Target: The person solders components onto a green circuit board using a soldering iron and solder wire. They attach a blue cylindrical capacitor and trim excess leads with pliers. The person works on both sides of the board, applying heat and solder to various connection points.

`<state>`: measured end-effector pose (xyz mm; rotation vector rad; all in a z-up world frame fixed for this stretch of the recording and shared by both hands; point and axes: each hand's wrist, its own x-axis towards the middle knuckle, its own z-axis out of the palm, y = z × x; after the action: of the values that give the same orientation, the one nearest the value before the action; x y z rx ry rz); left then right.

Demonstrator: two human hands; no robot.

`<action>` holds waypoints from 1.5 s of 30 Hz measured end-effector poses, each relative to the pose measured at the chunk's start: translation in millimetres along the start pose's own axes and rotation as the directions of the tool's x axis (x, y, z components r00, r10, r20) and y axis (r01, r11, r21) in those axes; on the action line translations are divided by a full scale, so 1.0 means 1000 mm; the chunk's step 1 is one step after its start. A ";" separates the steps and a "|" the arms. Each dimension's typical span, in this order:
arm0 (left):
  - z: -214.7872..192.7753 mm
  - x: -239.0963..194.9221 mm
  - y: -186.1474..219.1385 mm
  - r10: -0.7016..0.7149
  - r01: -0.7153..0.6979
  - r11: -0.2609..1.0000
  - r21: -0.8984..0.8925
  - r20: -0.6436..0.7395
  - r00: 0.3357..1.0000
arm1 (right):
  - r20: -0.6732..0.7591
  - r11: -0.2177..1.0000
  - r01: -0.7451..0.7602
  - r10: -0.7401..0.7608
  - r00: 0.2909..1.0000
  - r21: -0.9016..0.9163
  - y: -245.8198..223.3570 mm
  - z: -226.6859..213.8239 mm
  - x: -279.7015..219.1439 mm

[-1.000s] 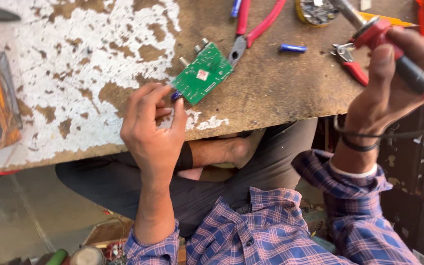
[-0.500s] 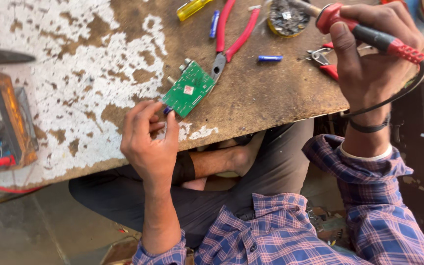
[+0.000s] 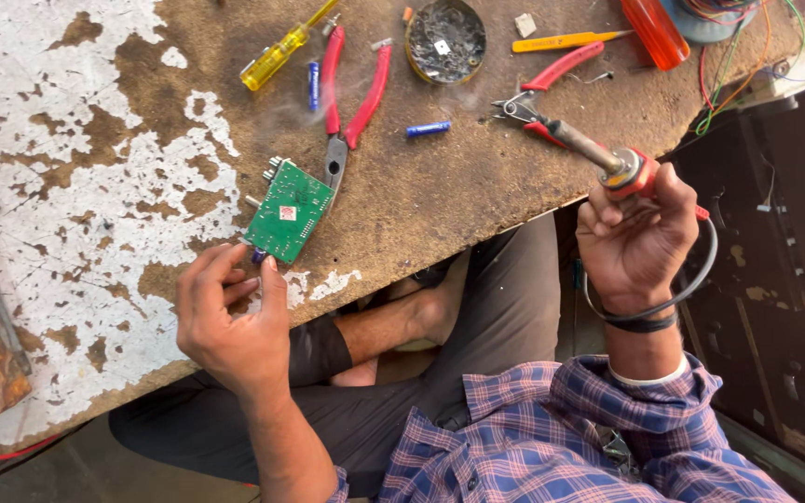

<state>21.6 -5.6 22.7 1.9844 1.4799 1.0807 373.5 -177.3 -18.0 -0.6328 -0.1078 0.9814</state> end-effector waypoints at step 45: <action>-0.007 -0.008 -0.020 -0.022 0.016 0.994 -0.110 -0.053 0.998 | 0.375 0.673 0.353 -0.120 0.919 -0.650 0.086 0.062 0.005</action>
<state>3.4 -7.1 9.7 1.8756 1.4318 1.1902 289.9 -112.0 -15.6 -1.1417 -0.8702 0.7480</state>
